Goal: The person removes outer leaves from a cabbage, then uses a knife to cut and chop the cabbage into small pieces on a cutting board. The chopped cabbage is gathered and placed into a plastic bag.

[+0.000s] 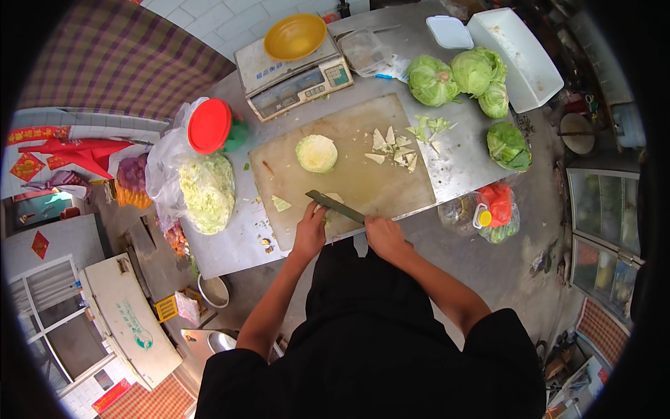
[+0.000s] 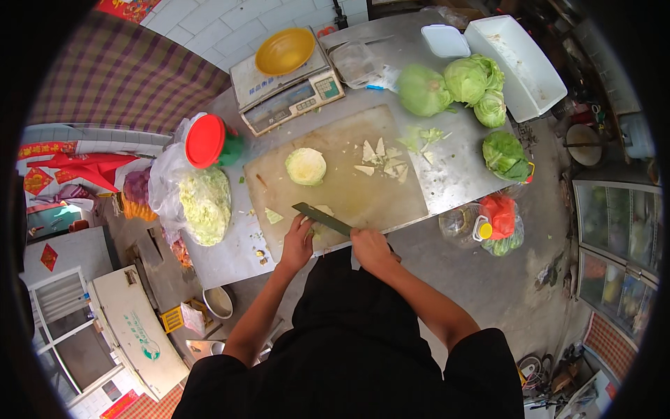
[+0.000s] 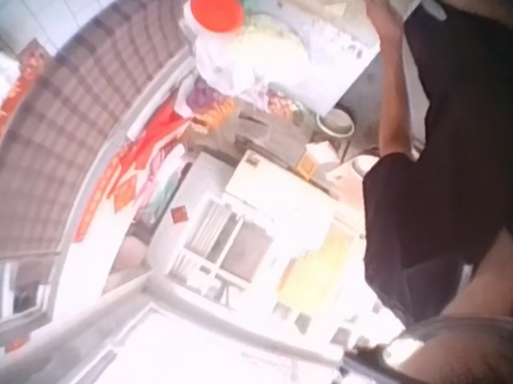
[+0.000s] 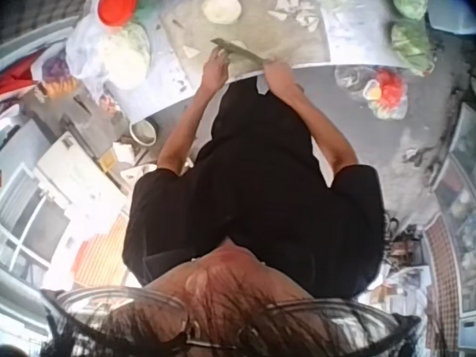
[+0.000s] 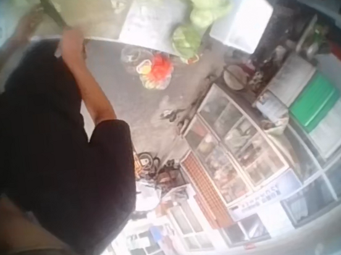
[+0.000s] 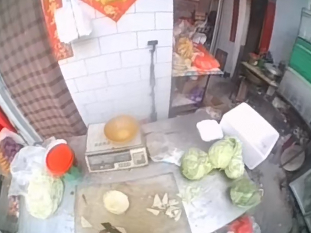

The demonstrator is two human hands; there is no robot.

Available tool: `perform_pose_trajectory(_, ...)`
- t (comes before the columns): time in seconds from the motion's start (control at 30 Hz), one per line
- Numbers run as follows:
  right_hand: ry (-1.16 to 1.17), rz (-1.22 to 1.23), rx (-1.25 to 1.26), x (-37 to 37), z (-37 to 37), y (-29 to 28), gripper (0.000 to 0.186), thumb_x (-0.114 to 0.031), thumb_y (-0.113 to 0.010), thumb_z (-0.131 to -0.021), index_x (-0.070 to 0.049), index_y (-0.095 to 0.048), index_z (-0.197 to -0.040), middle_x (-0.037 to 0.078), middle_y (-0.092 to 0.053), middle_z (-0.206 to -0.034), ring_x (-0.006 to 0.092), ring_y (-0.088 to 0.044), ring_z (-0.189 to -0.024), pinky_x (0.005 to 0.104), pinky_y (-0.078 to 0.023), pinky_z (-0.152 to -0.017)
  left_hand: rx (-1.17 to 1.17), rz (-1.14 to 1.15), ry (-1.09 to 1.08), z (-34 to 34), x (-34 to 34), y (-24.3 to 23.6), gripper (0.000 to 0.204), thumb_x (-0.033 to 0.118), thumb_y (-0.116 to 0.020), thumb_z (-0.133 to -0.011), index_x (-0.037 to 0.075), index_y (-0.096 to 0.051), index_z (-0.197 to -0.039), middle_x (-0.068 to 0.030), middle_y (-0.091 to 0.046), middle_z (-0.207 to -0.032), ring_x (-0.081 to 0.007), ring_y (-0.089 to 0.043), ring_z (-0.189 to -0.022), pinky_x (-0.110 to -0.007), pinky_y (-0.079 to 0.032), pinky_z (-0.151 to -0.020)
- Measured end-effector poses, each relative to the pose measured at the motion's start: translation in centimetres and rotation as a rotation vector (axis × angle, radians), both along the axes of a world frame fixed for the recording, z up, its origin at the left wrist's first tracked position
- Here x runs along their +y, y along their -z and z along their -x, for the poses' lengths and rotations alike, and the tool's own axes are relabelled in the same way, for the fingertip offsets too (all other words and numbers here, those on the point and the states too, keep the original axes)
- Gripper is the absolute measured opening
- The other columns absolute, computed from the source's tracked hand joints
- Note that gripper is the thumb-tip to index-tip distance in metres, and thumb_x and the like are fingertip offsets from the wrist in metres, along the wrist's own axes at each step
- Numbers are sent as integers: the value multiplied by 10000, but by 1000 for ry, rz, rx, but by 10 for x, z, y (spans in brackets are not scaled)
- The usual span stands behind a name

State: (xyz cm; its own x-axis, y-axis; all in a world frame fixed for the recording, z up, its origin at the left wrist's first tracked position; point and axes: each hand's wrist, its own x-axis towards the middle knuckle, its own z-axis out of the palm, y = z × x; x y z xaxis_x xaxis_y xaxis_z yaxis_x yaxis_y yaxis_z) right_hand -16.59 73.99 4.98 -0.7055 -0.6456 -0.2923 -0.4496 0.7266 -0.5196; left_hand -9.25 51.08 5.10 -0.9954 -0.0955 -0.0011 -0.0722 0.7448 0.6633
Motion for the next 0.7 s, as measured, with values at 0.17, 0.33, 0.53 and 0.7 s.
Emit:
perform_pose_trajectory(0.17,38,35,-73,-9,-12,-20,129,-37,-540,-902,51,-631,-924,277,-690,-781,473,-701,-743,561,-563,-661,18,-32,17,-2,-4,20,323,-85,-644,-846,4,-671,-1155,-233,-652,-1191,-459,-663,-1020,-475,-582,-819)
perform_pose_trajectory(0.33,62,7,-13,-16,-16,-19,71,-36,-637,-857,31,-628,-879,239,-708,-768,421,-732,-755,503,-595,-663,51,-52,31,-1,-4,28,300,-69,-671,-847,-14,-672,-1142,-223,-664,-1185,-447,-673,-1005,-467,-582,-825)
perform_pose_trajectory(0.53,122,5,-35,-36,-1,40,118,-20,-546,-886,44,-640,-915,273,-694,-801,476,-703,-768,557,-571,-696,110,-50,47,10,-1,15,309,-72,-684,-840,-12,-676,-1144,-210,-670,-1183,-427,-677,-1022,-457,-581,-846)
perform_pose_trajectory(0.7,57,-29,-9,-23,-6,-24,107,-23,-579,-882,29,-672,-887,234,-719,-799,426,-732,-772,514,-597,-697,29,-17,65,1,-10,25,329,-72,-676,-847,-18,-670,-1171,-213,-670,-1201,-428,-676,-1042,-455,-582,-860)
